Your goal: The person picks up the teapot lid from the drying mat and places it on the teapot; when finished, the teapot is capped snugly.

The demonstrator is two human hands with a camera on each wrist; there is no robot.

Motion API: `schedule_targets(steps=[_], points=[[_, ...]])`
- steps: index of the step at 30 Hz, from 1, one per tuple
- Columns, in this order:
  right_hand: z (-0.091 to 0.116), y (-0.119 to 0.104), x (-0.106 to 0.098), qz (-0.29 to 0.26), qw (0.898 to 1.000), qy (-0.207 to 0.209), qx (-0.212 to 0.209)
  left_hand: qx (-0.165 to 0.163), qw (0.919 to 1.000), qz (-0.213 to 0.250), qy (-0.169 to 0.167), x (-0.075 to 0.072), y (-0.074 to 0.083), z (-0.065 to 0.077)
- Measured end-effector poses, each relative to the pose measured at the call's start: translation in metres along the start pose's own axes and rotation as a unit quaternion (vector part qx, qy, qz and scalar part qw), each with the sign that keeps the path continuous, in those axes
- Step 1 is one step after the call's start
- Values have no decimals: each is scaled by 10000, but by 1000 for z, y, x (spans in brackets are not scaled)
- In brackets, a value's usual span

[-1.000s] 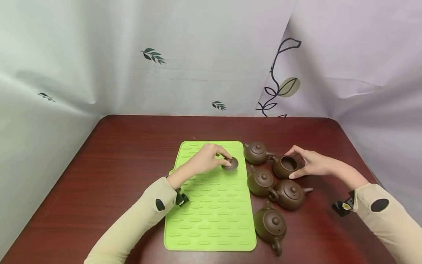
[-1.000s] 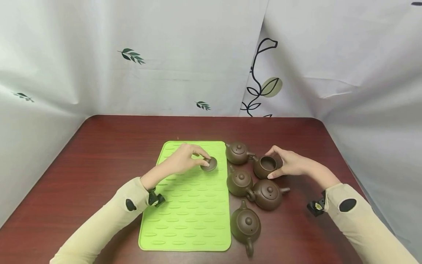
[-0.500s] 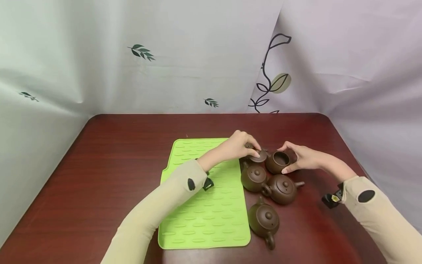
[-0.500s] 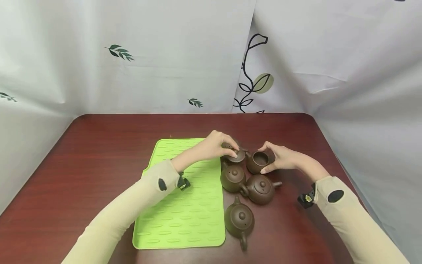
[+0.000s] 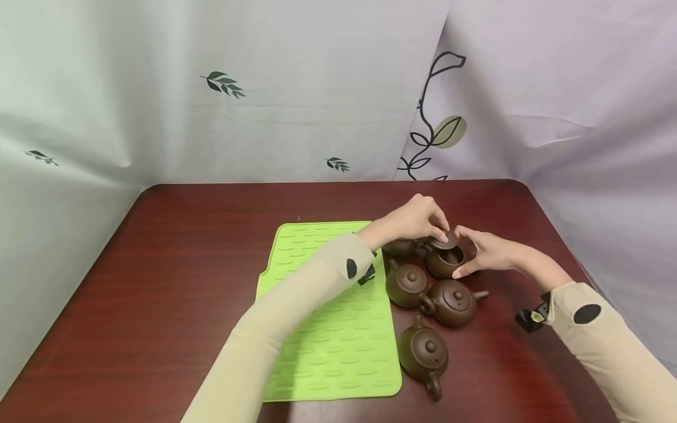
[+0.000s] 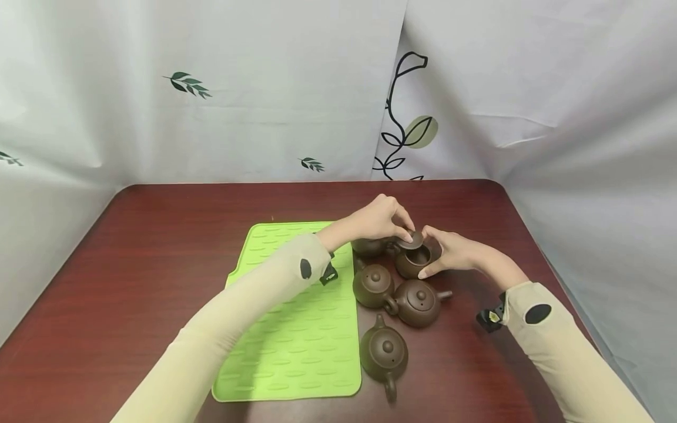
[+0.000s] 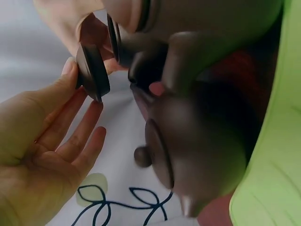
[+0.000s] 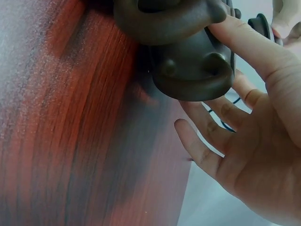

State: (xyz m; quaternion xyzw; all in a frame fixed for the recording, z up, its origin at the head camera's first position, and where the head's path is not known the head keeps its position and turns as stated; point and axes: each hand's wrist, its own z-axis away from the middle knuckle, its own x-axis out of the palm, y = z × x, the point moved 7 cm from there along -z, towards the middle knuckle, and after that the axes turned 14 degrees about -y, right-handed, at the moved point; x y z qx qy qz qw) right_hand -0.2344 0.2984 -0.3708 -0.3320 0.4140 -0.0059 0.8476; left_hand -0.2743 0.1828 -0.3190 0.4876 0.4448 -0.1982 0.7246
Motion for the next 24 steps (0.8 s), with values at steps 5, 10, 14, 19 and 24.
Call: schedule_targets(steps=[5, 10, 14, 19, 24], points=[[-2, 2, 0, -59, 10000, 2, 2, -8, 9998, 14, -178, 13, 3, -9], [-2, 2, 0, -111, 9999, -8, -29, -198, 9998, 45, -76, 21, 9, -9], [0, 2, 1, -130, 9999, -13, -2, -91, 9999, -125, 6, 24, 15, -7], [-1, 0, 3, -135, 9999, -70, -20, 79, 9994, -329, -44, 29, 20, -6], [-3, -2, 1, -13, 10000, -42, -44, 11, 9991, -394, -128, 31, 18, -2]])
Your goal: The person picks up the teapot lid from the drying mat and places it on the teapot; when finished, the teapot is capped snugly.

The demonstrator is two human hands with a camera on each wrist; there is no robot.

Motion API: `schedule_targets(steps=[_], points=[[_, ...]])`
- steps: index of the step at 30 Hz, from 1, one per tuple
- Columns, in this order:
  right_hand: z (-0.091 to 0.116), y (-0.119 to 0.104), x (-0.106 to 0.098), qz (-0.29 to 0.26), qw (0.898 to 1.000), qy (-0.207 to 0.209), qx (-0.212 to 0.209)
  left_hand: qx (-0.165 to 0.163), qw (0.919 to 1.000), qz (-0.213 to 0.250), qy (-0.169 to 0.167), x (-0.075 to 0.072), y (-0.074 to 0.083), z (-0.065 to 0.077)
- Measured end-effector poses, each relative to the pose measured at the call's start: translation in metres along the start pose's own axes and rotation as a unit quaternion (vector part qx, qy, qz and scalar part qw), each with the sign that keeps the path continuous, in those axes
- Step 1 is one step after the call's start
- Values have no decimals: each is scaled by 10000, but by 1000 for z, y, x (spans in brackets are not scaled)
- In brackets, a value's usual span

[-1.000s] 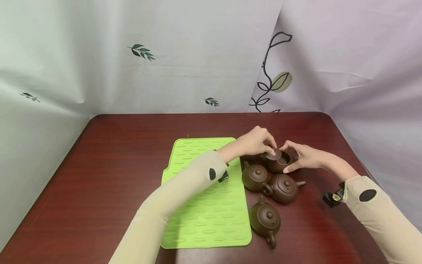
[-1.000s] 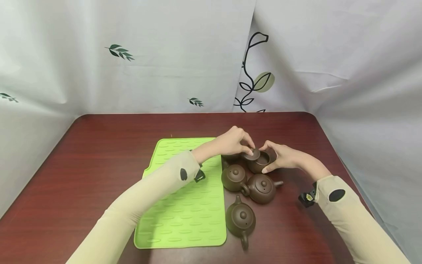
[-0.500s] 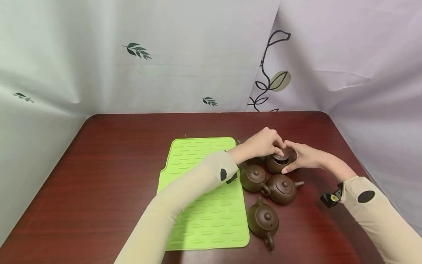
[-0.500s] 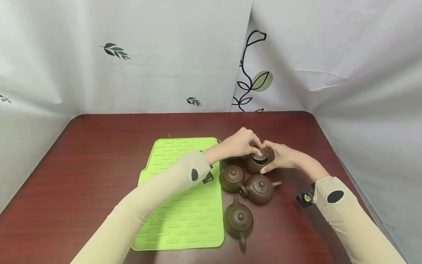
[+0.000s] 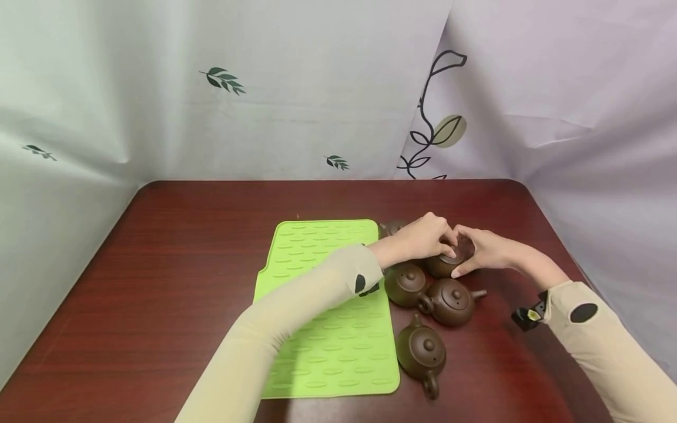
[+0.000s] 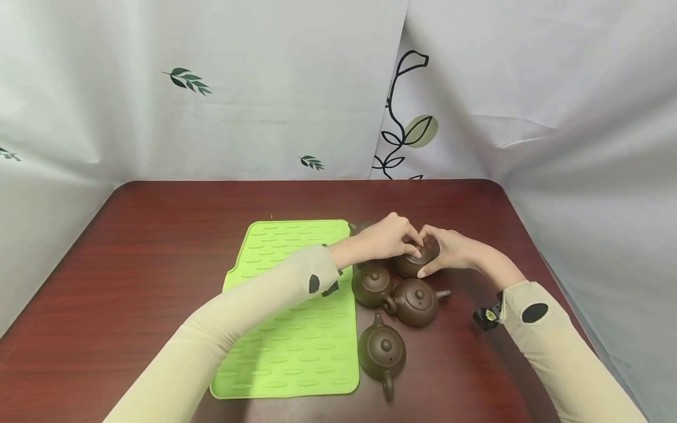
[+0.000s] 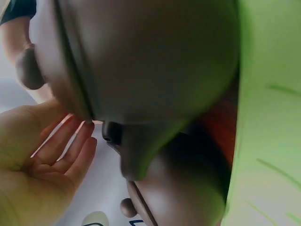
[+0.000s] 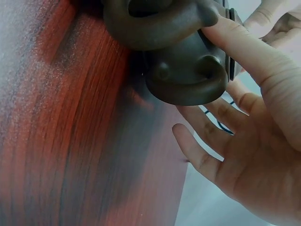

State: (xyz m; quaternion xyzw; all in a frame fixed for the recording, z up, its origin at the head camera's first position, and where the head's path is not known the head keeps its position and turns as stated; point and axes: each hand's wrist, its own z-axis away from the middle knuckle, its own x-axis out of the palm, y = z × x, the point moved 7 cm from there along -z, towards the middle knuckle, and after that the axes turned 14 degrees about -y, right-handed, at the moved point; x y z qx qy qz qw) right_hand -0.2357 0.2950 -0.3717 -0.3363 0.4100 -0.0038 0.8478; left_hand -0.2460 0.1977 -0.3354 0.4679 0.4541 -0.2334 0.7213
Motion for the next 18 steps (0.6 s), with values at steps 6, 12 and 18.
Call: schedule_targets(steps=[6, 12, 18], points=[[-3, -1, 0, 54, 10000, -19, -78, 89, 9998, 86, -155, 3, -9, 12], [6, -5, 0, 314, 9983, 207, -447, -104, 9995, 59, 284, -7, -22, 51], [30, -7, -3, -157, 9879, 1342, -758, -763, 9916, 201, 1026, -15, -54, 124]])
